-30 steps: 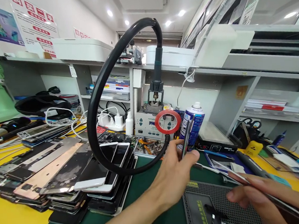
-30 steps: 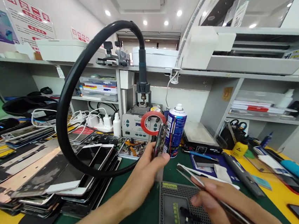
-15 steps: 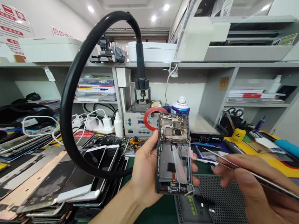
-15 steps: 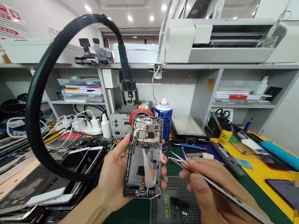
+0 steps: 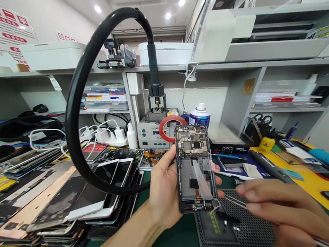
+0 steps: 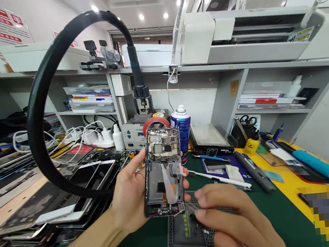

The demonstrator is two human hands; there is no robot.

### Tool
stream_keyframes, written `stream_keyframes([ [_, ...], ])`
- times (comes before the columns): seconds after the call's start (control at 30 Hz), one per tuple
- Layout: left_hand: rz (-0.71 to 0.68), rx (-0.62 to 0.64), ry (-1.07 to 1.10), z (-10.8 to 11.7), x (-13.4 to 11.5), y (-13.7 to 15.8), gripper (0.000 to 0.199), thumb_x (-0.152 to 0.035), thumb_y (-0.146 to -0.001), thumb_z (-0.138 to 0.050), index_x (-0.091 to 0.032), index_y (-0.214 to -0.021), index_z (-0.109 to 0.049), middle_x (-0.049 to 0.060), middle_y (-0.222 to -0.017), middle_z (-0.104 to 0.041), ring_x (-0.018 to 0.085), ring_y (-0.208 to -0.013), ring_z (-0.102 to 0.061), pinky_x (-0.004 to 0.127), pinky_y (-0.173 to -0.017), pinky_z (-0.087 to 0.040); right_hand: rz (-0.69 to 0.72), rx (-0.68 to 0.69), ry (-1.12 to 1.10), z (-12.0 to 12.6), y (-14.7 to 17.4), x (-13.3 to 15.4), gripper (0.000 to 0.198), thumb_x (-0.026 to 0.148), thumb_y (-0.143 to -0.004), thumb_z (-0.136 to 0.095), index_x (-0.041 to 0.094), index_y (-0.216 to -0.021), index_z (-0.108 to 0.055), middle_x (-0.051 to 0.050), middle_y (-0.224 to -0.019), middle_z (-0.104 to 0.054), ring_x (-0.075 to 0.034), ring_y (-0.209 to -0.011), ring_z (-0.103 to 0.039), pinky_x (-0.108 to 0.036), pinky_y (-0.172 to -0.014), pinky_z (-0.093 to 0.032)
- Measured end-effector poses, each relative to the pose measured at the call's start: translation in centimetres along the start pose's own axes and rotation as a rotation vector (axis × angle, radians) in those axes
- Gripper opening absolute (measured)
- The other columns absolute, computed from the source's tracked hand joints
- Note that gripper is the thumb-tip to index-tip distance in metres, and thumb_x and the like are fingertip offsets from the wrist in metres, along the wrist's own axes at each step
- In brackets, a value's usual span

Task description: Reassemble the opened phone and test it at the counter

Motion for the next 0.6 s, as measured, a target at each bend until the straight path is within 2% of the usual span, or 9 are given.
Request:
stream_keyframes([
  [0.07, -0.007, -0.076, -0.015, 0.5, 0.0, 0.0, 0.074, -0.066, -0.095, -0.029, -0.007, -0.101, -0.073, 0.017, -0.100, -0.071, 0.028, -0.082, -0.069, 0.042, -0.084, -0.049, -0.028, -0.041, -0.007, 0.1, -0.6, -0.2, 0.030, 0.028, -0.105, -0.039, 0.024, -0.091, -0.065, -0.007, -0.093, -0.066, -0.022, -0.095, -0.069, -0.033, -0.085, -0.056],
  [0.13, -0.014, -0.128, -0.034, 0.9, 0.2, 0.1, 0.072, -0.067, -0.094, -0.031, -0.009, -0.102, -0.074, 0.016, -0.103, -0.072, 0.029, -0.086, -0.069, 0.043, -0.085, -0.049, -0.083, 0.034, 0.036, -0.8, -1.0, -0.8, 0.023, 0.026, -0.104, -0.042, 0.024, -0.092, -0.062, -0.005, -0.086, -0.065, -0.020, -0.087, -0.069, -0.032, -0.082, -0.055],
  [0.2, -0.017, -0.148, -0.066, 1.0, 0.6, 0.0, 0.068, -0.066, -0.094, -0.035, -0.012, -0.108, -0.074, 0.014, -0.102, -0.074, 0.031, -0.092, -0.070, 0.045, -0.089, -0.049, -0.209, 0.143, 0.117, -1.9, -0.9, -2.1, 0.017, 0.027, -0.102, -0.047, 0.026, -0.095, -0.062, 0.000, -0.075, -0.062, -0.017, -0.071, -0.066, -0.027, -0.069, -0.053],
  [0.27, -0.042, -0.157, -0.079, 1.0, 1.0, 0.0, 0.062, -0.062, -0.096, -0.039, -0.013, -0.119, -0.071, 0.012, -0.104, -0.075, 0.033, -0.100, -0.069, 0.046, -0.095, -0.047, -0.376, 0.229, 0.189, -2.7, -0.3, -3.7, 0.013, 0.036, -0.098, -0.056, 0.026, -0.098, -0.063, 0.005, -0.059, -0.050, -0.013, -0.051, -0.054, -0.025, -0.052, -0.044],
  [0.3, -0.068, -0.161, -0.071, 0.9, 1.1, 0.0, 0.058, -0.058, -0.097, -0.041, -0.014, -0.124, -0.069, 0.011, -0.105, -0.076, 0.033, -0.104, -0.068, 0.045, -0.097, -0.046, -0.458, 0.280, 0.203, -3.2, 0.1, -4.4, 0.017, 0.041, -0.095, -0.061, 0.025, -0.100, -0.064, 0.008, -0.055, -0.041, -0.012, -0.045, -0.046, -0.024, -0.047, -0.039],
  [0.37, -0.099, -0.159, -0.048, 0.6, 1.3, 0.0, 0.052, -0.051, -0.098, -0.044, -0.016, -0.131, -0.065, 0.010, -0.108, -0.076, 0.032, -0.109, -0.067, 0.045, -0.101, -0.045, -0.597, 0.382, 0.165, -4.3, 0.8, -5.4, 0.026, 0.048, -0.089, -0.066, 0.024, -0.100, -0.066, 0.010, -0.054, -0.028, -0.011, -0.044, -0.037, -0.024, -0.044, -0.033],
  [0.43, -0.090, -0.150, -0.030, 0.3, 1.7, 0.0, 0.052, -0.050, -0.098, -0.045, -0.017, -0.135, -0.063, 0.010, -0.110, -0.075, 0.033, -0.111, -0.066, 0.046, -0.102, -0.044, -0.716, 0.462, 0.072, -5.2, 1.2, -6.1, 0.023, 0.046, -0.091, -0.062, 0.023, -0.091, -0.067, 0.009, -0.056, -0.026, -0.011, -0.047, -0.034, -0.023, -0.045, -0.031],
  [0.5, -0.060, -0.155, -0.010, 0.3, 2.0, 0.0, 0.054, -0.051, -0.098, -0.045, -0.017, -0.136, -0.062, 0.010, -0.112, -0.075, 0.034, -0.112, -0.066, 0.048, -0.102, -0.044, -0.807, 0.477, -0.017, -5.5, 1.4, -6.5, 0.024, 0.042, -0.093, -0.058, 0.023, -0.082, -0.067, 0.008, -0.056, -0.024, -0.011, -0.049, -0.030, -0.023, -0.045, -0.028],
  [0.6, -0.026, -0.168, 0.027, 0.5, 2.1, 0.1, 0.057, -0.055, -0.096, -0.046, -0.017, -0.136, -0.061, 0.011, -0.113, -0.075, 0.035, -0.111, -0.066, 0.049, -0.101, -0.045, -0.883, 0.448, -0.102, -5.3, 1.4, -7.0, 0.024, 0.040, -0.091, -0.059, 0.022, -0.078, -0.066, 0.008, -0.058, -0.023, -0.011, -0.050, -0.026, -0.023, -0.045, -0.025],
])
Point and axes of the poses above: each hand's wrist, its own y-axis away from the middle knuckle, its own z-axis out of the back of the hand, x = y × z, the point moved 9 cm from there along -y, towards the middle knuckle
